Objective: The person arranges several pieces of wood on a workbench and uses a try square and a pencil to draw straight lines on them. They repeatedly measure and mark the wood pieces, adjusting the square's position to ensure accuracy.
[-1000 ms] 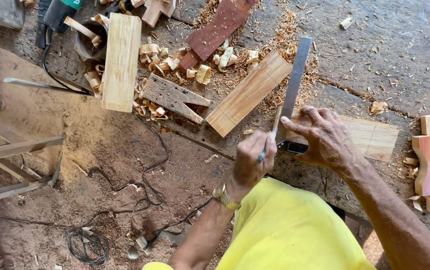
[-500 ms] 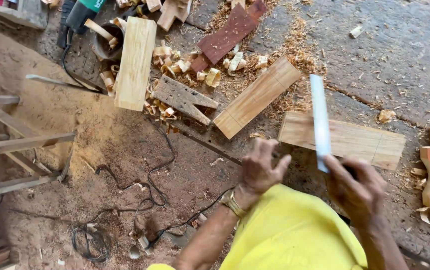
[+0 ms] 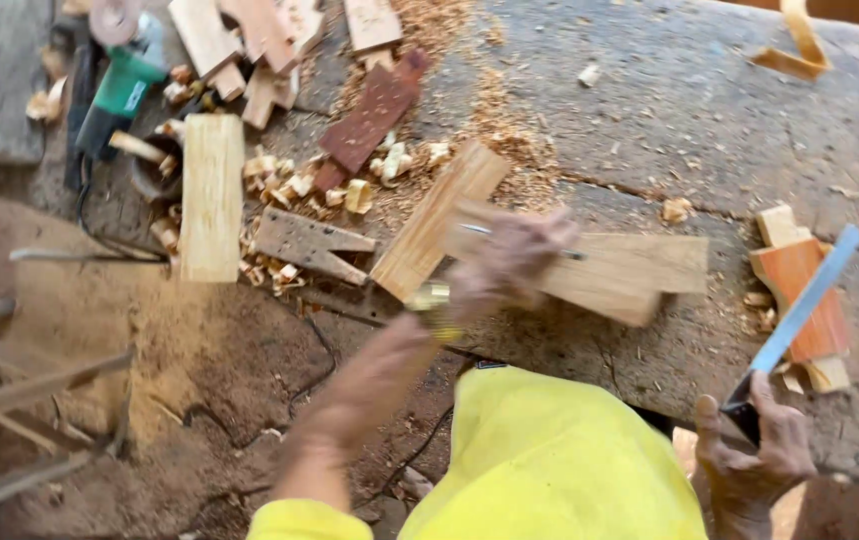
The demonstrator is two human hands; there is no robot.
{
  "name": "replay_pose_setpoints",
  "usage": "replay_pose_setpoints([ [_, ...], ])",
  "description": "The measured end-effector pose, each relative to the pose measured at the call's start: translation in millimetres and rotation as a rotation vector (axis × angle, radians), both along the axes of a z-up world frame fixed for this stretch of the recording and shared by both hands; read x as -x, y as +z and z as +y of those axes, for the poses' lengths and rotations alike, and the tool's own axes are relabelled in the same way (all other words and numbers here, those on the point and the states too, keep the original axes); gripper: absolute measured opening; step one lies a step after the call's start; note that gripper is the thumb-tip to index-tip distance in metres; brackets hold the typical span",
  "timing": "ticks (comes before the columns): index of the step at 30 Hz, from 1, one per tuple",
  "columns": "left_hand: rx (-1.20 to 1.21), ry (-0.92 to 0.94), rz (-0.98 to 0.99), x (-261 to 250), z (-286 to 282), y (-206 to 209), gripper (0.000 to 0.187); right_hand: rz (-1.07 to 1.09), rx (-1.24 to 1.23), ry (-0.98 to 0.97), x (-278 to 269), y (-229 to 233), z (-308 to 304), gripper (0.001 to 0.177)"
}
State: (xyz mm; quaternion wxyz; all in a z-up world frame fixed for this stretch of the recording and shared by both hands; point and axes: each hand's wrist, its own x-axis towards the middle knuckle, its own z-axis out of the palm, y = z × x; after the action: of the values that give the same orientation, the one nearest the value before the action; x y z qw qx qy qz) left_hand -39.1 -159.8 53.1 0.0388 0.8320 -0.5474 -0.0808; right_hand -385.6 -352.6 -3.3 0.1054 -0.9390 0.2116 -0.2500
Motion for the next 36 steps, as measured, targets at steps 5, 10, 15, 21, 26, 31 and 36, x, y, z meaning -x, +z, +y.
replay_pose_setpoints([
  [5,-0.021,-0.362,-0.467,-86,109,-5,0.060,-0.034,-0.183,0.031,-21,20,22,0.051],
  [10,-0.221,-0.693,-0.633,-129,162,-61,0.054,-0.053,-0.142,0.075,-48,-20,1,0.044],
  [15,-0.095,-0.364,-0.662,-120,143,-29,0.054,-0.104,-0.396,-0.032,-63,5,0,0.066],
  [21,0.215,0.223,0.212,-14,54,7,0.104,-0.686,-1.436,-0.144,-105,79,22,0.030],
  [26,0.027,0.218,0.120,8,21,-98,0.091,-0.877,-1.602,-0.368,-106,44,13,0.025],
  [31,0.063,0.210,0.133,5,11,-118,0.069,-0.967,-1.919,-0.475,-79,-15,-7,0.007],
  [36,0.221,0.307,0.545,52,-33,49,0.098,-0.627,-1.934,-0.256,-102,-11,23,0.041],
])
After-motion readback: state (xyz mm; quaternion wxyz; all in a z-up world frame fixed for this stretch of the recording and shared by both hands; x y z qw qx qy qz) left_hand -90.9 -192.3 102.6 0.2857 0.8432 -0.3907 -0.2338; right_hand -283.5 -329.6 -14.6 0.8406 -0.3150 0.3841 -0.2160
